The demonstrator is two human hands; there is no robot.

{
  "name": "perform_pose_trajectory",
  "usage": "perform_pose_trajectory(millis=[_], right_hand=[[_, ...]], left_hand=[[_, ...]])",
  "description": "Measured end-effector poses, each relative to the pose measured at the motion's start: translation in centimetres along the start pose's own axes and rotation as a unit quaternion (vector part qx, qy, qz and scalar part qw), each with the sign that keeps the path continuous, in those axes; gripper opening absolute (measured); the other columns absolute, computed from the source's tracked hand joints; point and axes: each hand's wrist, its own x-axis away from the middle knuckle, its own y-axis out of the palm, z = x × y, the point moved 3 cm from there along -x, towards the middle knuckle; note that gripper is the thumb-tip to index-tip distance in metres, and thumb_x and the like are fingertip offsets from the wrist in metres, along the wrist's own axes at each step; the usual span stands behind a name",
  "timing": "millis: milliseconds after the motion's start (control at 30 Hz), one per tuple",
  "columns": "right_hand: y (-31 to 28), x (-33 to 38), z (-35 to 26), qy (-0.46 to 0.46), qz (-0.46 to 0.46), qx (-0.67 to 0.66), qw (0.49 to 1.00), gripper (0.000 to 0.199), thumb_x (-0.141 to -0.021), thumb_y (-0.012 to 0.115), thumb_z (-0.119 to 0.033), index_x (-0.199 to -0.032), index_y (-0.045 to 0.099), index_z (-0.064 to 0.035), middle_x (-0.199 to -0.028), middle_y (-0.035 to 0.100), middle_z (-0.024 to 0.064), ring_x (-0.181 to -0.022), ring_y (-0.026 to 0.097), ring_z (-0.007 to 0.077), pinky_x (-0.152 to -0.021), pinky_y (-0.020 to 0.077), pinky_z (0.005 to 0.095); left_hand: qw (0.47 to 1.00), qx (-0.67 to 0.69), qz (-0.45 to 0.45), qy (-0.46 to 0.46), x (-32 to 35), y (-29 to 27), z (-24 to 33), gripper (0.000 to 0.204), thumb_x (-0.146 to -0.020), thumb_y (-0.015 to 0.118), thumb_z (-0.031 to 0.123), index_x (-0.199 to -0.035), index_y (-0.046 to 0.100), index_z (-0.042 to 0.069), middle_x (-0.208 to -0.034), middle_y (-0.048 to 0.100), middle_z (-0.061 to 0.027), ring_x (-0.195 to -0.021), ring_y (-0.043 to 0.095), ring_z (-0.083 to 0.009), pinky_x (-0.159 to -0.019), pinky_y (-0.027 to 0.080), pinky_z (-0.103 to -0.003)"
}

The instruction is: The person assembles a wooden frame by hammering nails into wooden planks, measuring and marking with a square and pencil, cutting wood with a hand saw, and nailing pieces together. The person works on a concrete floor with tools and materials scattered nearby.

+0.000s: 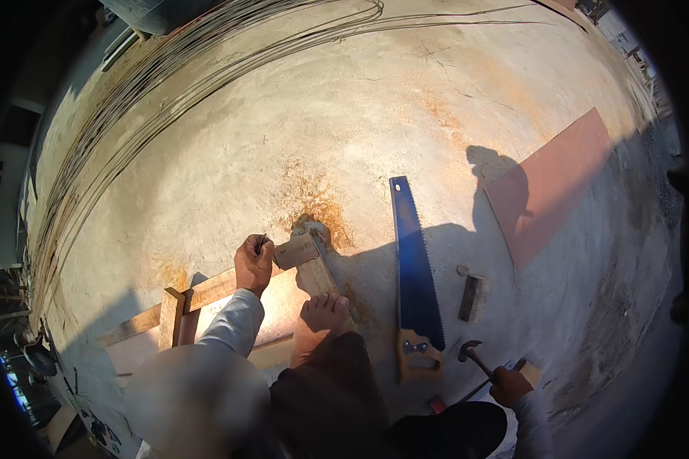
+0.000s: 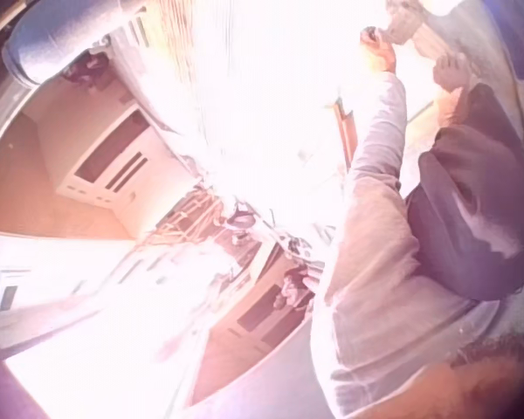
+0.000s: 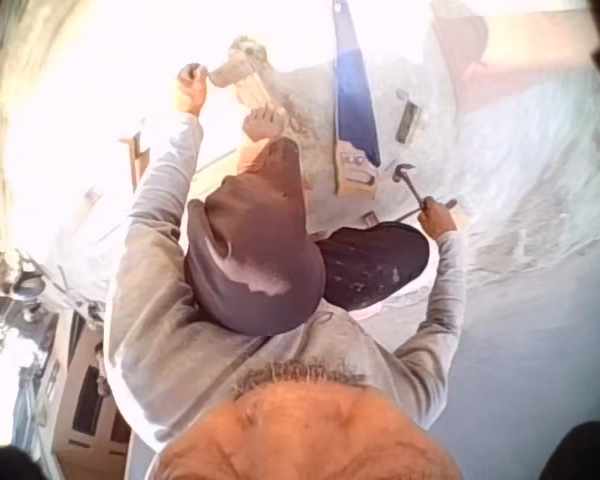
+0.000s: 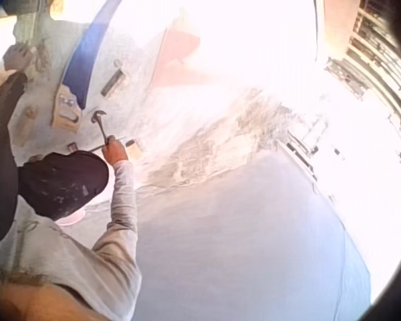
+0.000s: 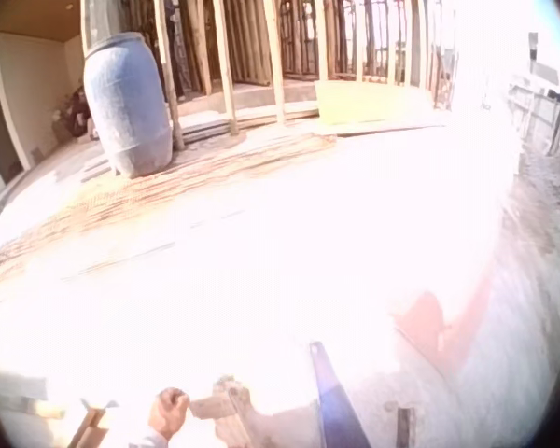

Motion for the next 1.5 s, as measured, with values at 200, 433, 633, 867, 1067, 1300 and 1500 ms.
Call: perform_pose_trajectory(millis=[200, 433, 633, 867, 1067, 1300, 1500], right_hand=[[-8.0, 0.6, -9.2, -0.036, 0.092, -0.274, 0.956, 0.041, -0.087, 0.069, -0.017, -0.123, 0.053, -0.0039, -0.084, 0.068, 0.0202, -0.078, 0.07, 0.0369, -0.071, 0.0547, 0.0432], [-15.8, -4.0, -22.4, -0.083, 0.059, -0.33, 0.938, 0.049, -0.091, 0.066, -0.011, -0.135, 0.047, -0.0003, -0.078, 0.063, 0.0092, -0.065, 0.064, 0.0172, -0.06, 0.0517, 0.0324], [-22.6, -9.1, -32.7, -0.168, -0.015, -0.222, 0.96, 0.053, -0.093, 0.062, -0.01, -0.14, 0.042, 0.0035, -0.076, 0.061, 0.0078, -0.061, 0.061, 0.0143, -0.056, 0.0502, 0.0303], [-26.9, -13.7, -41.7, -0.304, -0.026, -0.12, 0.945, 0.06, -0.096, 0.061, -0.012, -0.148, 0.035, 0.0036, -0.078, 0.064, 0.0164, -0.06, 0.062, 0.0237, -0.063, 0.0505, 0.0349], [-28.0, -16.5, -45.6, -0.342, -0.026, -0.072, 0.937, 0.058, -0.098, 0.062, -0.016, -0.146, 0.038, 0.0062, -0.073, 0.063, 0.0232, -0.063, 0.063, 0.0288, -0.063, 0.0481, 0.0378], [-28.6, -17.8, -47.2, -0.431, -0.039, 0.033, 0.901, 0.059, -0.097, 0.062, -0.015, -0.146, 0.038, 0.0067, -0.073, 0.062, 0.0215, -0.061, 0.059, 0.0195, -0.061, 0.0469, 0.0366], [-29.8, -18.4, -47.4, -0.373, -0.006, -0.092, 0.923, 0.065, -0.098, 0.061, -0.009, -0.154, 0.029, 0.0009, -0.065, 0.05, 0.0042, -0.055, 0.044, 0.0089, -0.051, 0.0385, 0.0267]], left_hand=[[0.993, 0.098, -0.018, -0.066, -4.2, 4.0, -1.8, 0.015, -0.09, 0.064, 0.015, -0.09, 0.064, 0.0, -0.08, 0.065, -0.0022, -0.074, 0.055, -0.0109, -0.07, 0.048, -0.028], [0.987, 0.131, 0.003, -0.098, -5.1, 5.1, -3.9, 0.014, -0.093, 0.064, 0.014, -0.093, 0.063, 0.0, -0.075, 0.064, -0.0029, -0.069, 0.055, -0.0102, -0.064, 0.048, -0.028], [0.987, 0.106, -0.013, -0.117, -5.1, 5.7, -5.2, 0.017, -0.092, 0.068, 0.018, -0.097, 0.066, 0.003, -0.073, 0.067, -0.0092, -0.064, 0.061, -0.016, -0.063, 0.051, -0.031], [0.982, 0.095, -0.079, -0.145, -5.0, 5.7, -4.8, 0.014, -0.091, 0.069, 0.019, -0.1, 0.069, 0.009, -0.075, 0.07, -0.0124, -0.069, 0.07, -0.0252, -0.066, 0.053, -0.035], [0.988, 0.042, -0.07, -0.132, -4.9, 5.5, -4.3, 0.014, -0.089, 0.069, 0.02, -0.1, 0.07, 0.013, -0.085, 0.073, -0.0126, -0.078, 0.072, -0.0322, -0.069, 0.055, -0.04], [0.99, 0.008, -0.077, -0.118, -5.0, 5.4, -4.1, 0.016, -0.088, 0.07, 0.022, -0.102, 0.071, 0.015, -0.089, 0.073, -0.0142, -0.083, 0.071, -0.0356, -0.071, 0.056, -0.042], [0.988, 0.01, -0.081, -0.134, -4.7, 5.8, -4.6, 0.015, -0.087, 0.071, 0.023, -0.1, 0.071, 0.016, -0.089, 0.073, -0.0141, -0.082, 0.071, -0.0354, -0.069, 0.056, -0.042]])
